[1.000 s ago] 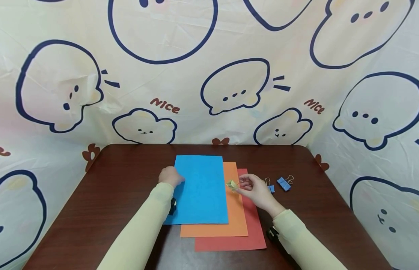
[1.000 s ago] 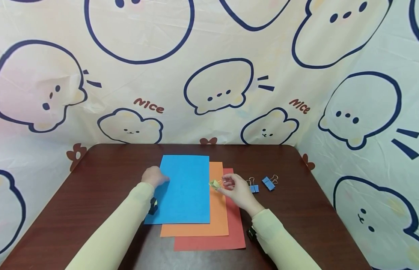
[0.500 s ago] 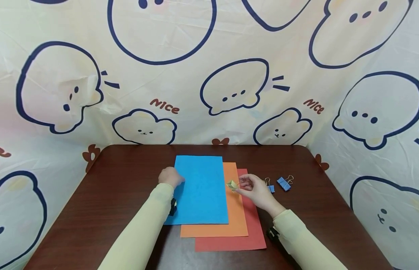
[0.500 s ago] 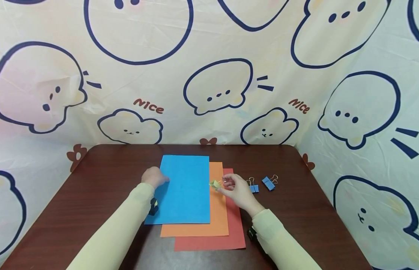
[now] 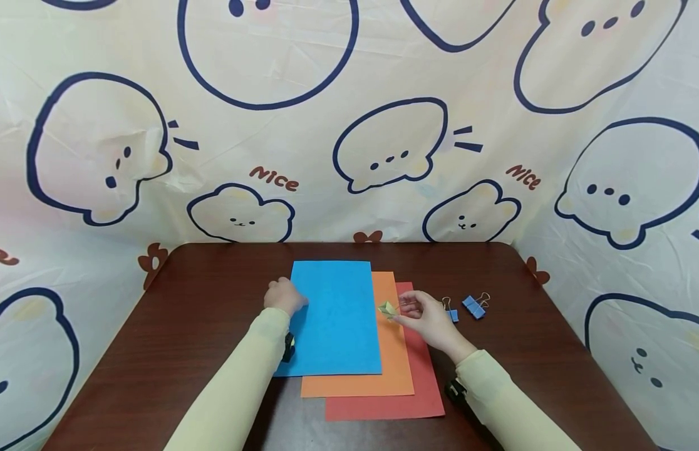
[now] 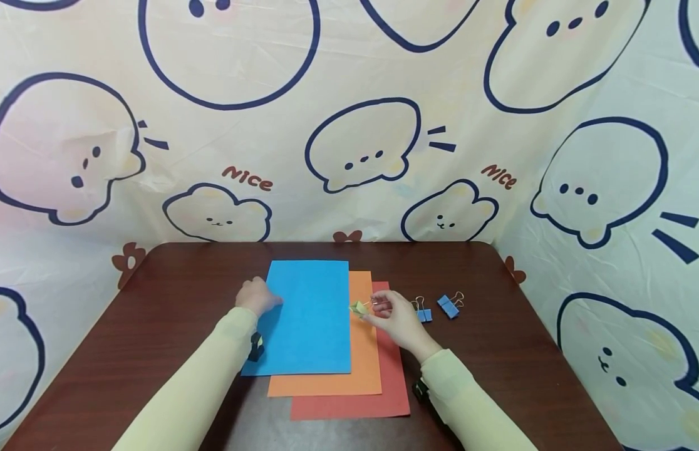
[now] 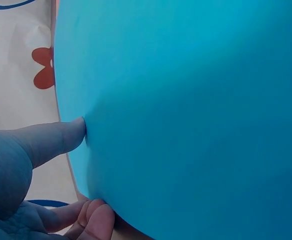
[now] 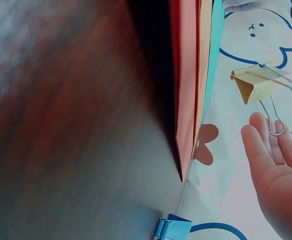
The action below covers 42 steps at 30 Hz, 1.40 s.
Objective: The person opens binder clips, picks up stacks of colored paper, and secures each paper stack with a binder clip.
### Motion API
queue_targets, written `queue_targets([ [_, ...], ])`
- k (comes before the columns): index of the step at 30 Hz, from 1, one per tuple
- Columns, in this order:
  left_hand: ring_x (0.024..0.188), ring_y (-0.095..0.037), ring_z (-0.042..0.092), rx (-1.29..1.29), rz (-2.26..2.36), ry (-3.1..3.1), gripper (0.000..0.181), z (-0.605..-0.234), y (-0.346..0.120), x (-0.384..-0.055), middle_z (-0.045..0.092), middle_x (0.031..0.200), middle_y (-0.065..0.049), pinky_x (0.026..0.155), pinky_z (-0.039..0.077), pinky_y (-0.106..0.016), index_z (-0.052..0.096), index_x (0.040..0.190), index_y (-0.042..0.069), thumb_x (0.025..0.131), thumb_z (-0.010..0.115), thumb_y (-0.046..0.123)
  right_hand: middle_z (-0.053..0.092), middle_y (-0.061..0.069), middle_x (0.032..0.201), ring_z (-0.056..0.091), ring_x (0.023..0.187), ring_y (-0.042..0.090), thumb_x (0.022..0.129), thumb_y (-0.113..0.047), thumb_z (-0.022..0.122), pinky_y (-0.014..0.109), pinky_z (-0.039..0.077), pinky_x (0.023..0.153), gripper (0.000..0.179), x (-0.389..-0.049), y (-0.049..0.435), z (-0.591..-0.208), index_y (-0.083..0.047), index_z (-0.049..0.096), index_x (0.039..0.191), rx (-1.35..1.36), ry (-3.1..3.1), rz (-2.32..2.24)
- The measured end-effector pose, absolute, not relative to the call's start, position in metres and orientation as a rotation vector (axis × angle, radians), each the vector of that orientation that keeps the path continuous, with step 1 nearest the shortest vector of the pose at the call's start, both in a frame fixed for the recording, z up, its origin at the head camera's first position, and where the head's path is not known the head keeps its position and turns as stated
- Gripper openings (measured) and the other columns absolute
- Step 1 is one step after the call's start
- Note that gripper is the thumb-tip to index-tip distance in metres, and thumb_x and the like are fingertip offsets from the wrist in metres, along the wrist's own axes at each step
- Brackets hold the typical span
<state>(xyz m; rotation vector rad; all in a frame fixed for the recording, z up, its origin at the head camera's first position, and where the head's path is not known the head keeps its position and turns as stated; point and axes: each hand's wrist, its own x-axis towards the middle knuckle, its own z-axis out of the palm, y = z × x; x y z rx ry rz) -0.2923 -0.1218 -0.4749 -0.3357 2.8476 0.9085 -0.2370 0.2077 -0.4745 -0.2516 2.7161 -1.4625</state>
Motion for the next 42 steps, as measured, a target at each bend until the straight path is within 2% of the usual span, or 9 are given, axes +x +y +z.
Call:
queue_targets([
  [12, 0.099, -0.044, 0.061, -0.327, 0.893, 2.874, 0.065, -0.475, -0.121, -0.29, 0.048, 0.13, -0.037, 0.087, 0.058, -0.056, 0.046, 0.137, -0.013, 0.094, 0.075, 0.027, 0.066, 0.009, 0.12, 0.067, 0.108, 0.022, 0.09, -0.016, 0.081, 0.034, 0.058, 0.094, 0.047, -0.236, 0.209, -0.473, -0.002, 0.062, 0.131, -0.272, 2.715, -1.47],
  [19, 0.09, -0.038, 0.061, -0.326, 0.876, 2.877, 0.062, -0.473, -0.121, -0.29, 0.053, 0.119, -0.033, 0.081, 0.058, -0.051, 0.05, 0.13, -0.016, 0.093, 0.076, 0.027, 0.067, 0.009, 0.118, 0.067, 0.108, 0.022, 0.09, -0.017, 0.081, 0.034, 0.058, 0.093, 0.045, -0.236, 0.21, -0.472, -0.005, 0.063, 0.129, -0.275, 2.726, -1.462],
  [25, 0.098, -0.039, 0.059, -0.342, 0.947, 2.843, 0.055, -0.473, -0.123, -0.288, 0.057, 0.114, -0.031, 0.083, 0.058, -0.051, 0.056, 0.123, -0.015, 0.093, 0.076, 0.027, 0.067, 0.008, 0.118, 0.067, 0.107, 0.022, 0.09, -0.017, 0.081, 0.034, 0.058, 0.093, 0.044, -0.236, 0.211, -0.472, -0.005, 0.063, 0.128, -0.274, 2.733, -1.457],
  [37, 0.117, -0.047, 0.055, -0.347, 1.073, 2.762, 0.062, -0.475, -0.127, -0.282, 0.051, 0.13, -0.034, 0.095, 0.054, -0.059, 0.045, 0.135, -0.014, 0.097, 0.072, 0.028, 0.067, 0.009, 0.121, 0.067, 0.109, 0.023, 0.09, -0.018, 0.081, 0.033, 0.058, 0.094, 0.046, -0.234, 0.215, -0.472, -0.005, 0.062, 0.13, -0.258, 2.724, -1.468],
  [40, 0.104, -0.041, 0.059, -0.32, 1.08, 2.78, 0.049, -0.479, -0.132, -0.286, 0.058, 0.117, -0.03, 0.087, 0.057, -0.054, 0.052, 0.126, -0.014, 0.098, 0.067, 0.023, 0.067, 0.009, 0.121, 0.067, 0.11, 0.023, 0.09, -0.017, 0.081, 0.032, 0.058, 0.094, 0.046, -0.234, 0.215, -0.472, -0.005, 0.062, 0.13, -0.262, 2.728, -1.466],
  [42, 0.085, -0.032, 0.058, -0.296, 1.067, 2.796, 0.031, -0.482, -0.135, -0.289, 0.059, 0.093, -0.022, 0.074, 0.055, -0.044, 0.059, 0.105, -0.01, 0.099, 0.063, 0.019, 0.067, 0.009, 0.121, 0.067, 0.11, 0.023, 0.09, -0.016, 0.081, 0.032, 0.058, 0.094, 0.045, -0.233, 0.216, -0.472, -0.005, 0.062, 0.13, -0.264, 2.731, -1.465],
])
